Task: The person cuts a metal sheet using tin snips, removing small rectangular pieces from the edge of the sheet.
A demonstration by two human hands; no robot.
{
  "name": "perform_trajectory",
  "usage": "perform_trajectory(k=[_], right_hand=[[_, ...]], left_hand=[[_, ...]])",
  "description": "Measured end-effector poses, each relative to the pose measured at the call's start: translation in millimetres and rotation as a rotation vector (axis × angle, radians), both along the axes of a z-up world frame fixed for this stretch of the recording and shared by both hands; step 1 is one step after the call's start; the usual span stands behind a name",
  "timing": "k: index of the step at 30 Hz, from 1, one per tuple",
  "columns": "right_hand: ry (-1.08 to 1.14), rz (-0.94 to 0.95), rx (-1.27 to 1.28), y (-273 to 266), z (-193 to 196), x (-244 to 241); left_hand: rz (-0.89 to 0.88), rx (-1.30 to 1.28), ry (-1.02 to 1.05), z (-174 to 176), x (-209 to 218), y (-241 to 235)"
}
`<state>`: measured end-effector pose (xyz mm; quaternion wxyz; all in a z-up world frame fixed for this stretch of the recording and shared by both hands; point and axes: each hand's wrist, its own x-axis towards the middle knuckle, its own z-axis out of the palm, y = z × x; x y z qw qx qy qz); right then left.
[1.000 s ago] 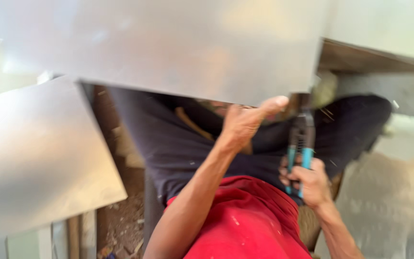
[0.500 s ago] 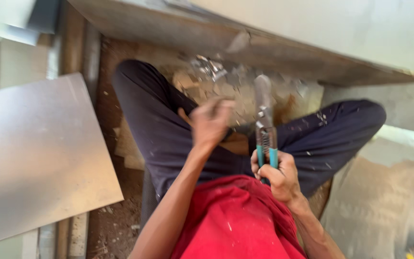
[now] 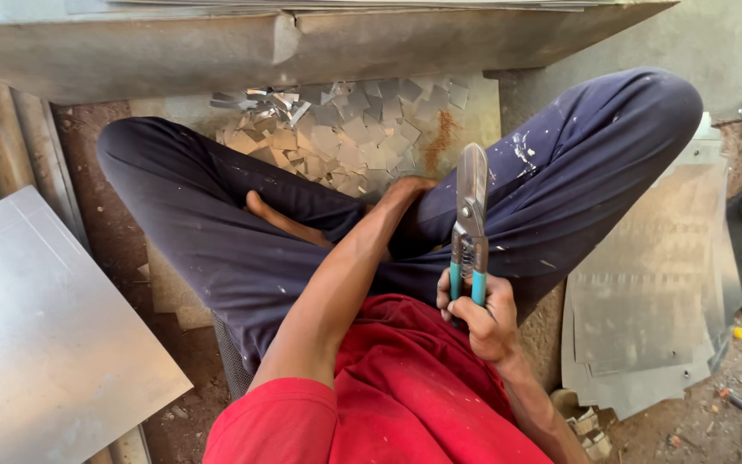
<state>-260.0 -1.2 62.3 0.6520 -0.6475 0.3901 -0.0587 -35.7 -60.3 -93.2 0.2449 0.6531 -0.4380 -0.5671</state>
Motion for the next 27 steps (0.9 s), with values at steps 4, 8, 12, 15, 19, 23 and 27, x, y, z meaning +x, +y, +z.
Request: perform_trajectory(k=[4, 8, 12, 15, 19, 23, 27], right_hand=[[-0.065, -0.007, 0.053, 0, -3, -3], [-0.087, 0.024, 0.075, -2, -10, -4], [-0.097, 0.099, 0.028, -4, -11, -2], [-0.093, 0.144, -0.034, -5, -16, 2], [-0.062, 0.117, -0.073, -7, -24, 0], [-0.082, 0.148, -0.092, -19, -26, 13], [-0.006, 0.185, -0.094, -24, -26, 22]], left_hand=[[0.402, -0.172, 0.628, 14, 22, 9], [0.579, -0.310, 1.216, 39, 22, 11], [0.461, -0.351, 1.474, 52, 17, 31], [0.489, -0.373, 1.439, 54, 21, 40], [0.639, -0.360, 0.662, 65, 25, 43], [0.862, -0.624, -0.173, 102, 54, 75], [1.000, -0.745, -1.237, 122, 149, 107]])
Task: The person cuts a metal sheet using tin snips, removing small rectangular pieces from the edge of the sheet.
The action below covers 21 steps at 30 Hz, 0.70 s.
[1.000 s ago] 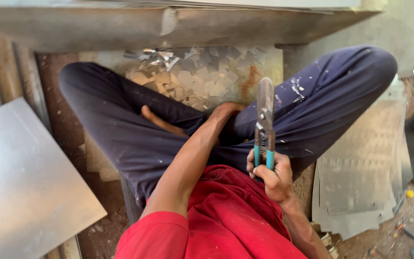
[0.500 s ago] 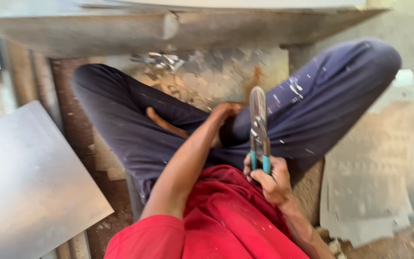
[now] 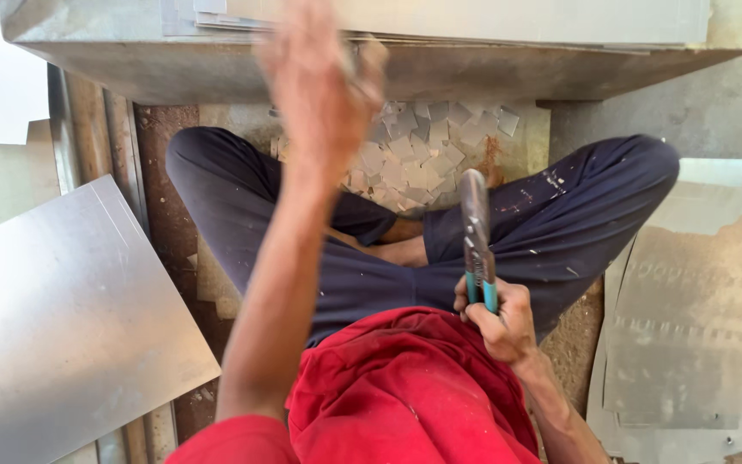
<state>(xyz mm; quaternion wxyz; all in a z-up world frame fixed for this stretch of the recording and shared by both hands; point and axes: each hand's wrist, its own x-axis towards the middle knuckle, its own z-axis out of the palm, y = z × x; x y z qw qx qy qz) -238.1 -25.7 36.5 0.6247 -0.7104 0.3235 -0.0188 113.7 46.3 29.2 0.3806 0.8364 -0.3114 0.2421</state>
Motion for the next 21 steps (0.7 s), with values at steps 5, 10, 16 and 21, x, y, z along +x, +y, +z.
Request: perform_trajectory(k=[5, 10, 16, 21], right_hand=[[0.000, 0.078, -0.165, -7, 5, 35], [-0.088, 0.177, -0.281, -15, 1, 56], [0.229, 0.274, -0.047, -22, 14, 78], [0.426, 0.464, 0.252, -28, 36, 101]], left_hand=[[-0.006, 0.330, 0.026, 11, 8, 22], [0.116, -0.203, 0.508, 39, -20, 54], [-0.144, -0.794, 1.259, 24, -54, 62], [-0.127, -0.984, 1.451, -2, -60, 59]])
